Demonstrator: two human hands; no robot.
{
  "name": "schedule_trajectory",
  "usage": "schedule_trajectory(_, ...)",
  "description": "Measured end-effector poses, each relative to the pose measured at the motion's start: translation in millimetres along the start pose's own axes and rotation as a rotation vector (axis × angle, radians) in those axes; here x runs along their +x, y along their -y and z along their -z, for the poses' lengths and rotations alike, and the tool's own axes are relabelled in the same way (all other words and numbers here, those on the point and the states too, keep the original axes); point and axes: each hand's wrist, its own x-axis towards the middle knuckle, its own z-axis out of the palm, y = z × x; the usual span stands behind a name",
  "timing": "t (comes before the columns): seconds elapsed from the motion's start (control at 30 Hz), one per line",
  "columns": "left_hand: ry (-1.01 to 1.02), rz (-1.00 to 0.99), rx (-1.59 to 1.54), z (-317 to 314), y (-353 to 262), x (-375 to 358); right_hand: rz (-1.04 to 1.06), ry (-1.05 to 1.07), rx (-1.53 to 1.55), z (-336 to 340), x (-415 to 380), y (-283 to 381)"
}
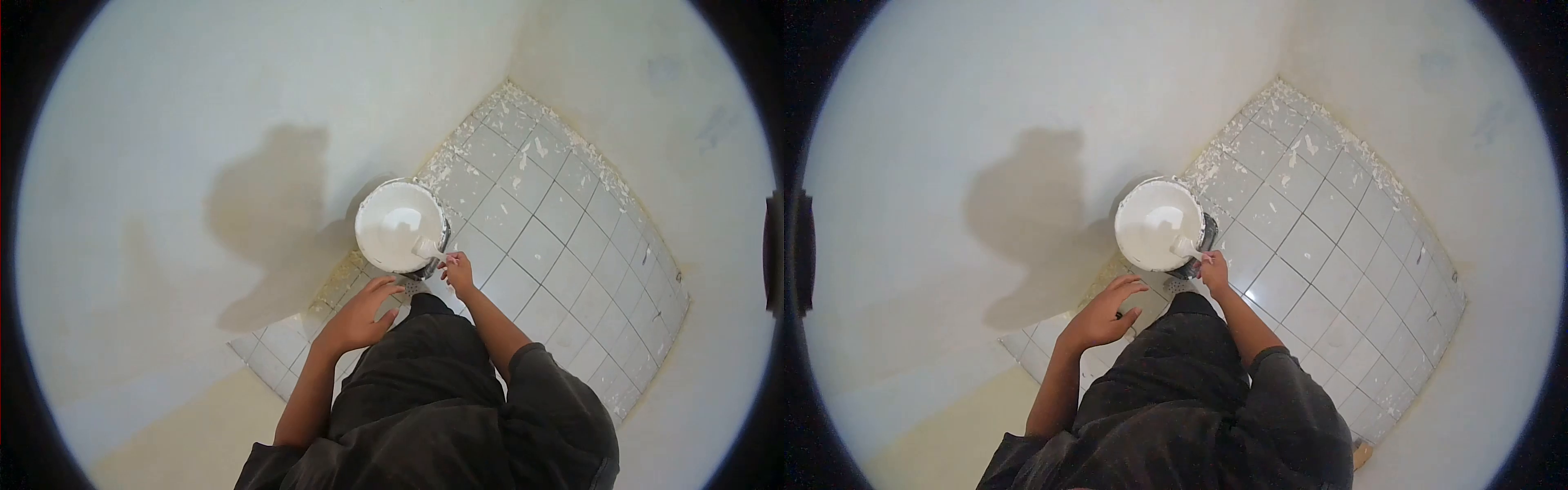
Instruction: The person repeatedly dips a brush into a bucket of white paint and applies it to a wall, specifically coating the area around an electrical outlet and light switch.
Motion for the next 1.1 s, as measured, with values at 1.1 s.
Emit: schedule_trajectory(1.1, -1.054, -0.362, 0.571, 134, -140, -450, 1.100, 0.231, -0.002, -180, -354, 534)
